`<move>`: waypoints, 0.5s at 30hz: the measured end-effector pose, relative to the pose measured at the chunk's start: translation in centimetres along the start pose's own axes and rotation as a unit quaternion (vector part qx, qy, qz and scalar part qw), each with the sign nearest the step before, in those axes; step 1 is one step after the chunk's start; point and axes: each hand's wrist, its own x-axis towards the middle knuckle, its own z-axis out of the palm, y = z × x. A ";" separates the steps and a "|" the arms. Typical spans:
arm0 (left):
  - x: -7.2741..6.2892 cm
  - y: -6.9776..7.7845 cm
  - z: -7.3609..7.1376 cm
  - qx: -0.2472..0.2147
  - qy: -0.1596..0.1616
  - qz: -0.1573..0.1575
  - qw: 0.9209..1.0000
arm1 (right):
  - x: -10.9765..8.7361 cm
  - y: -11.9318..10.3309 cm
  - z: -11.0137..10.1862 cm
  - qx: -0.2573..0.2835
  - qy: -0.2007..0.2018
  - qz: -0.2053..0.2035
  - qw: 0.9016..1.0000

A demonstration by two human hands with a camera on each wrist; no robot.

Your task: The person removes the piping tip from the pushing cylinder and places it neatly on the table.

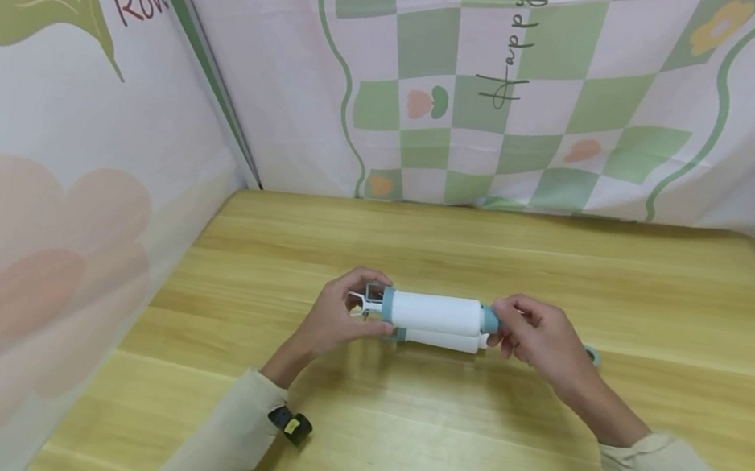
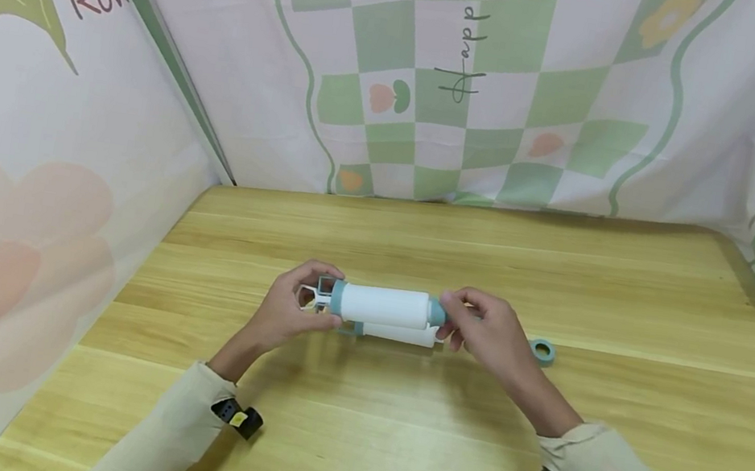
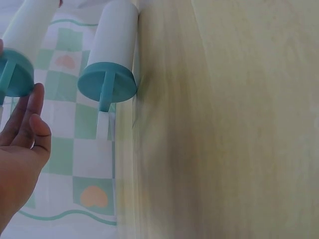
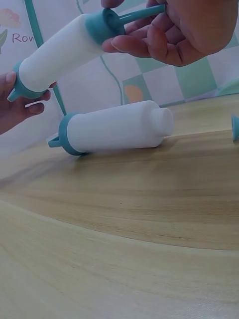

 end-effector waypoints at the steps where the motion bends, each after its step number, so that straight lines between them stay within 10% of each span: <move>1: 0.0 0.0 0.0 -0.001 0.000 0.000 1.000 | 0.0 0.0 0.0 -0.002 0.000 -0.001 1.000; 15: -0.1 0.2 -0.3 -0.001 -0.001 -0.005 1.000 | -0.2 0.1 -0.2 -0.030 0.004 -0.034 0.999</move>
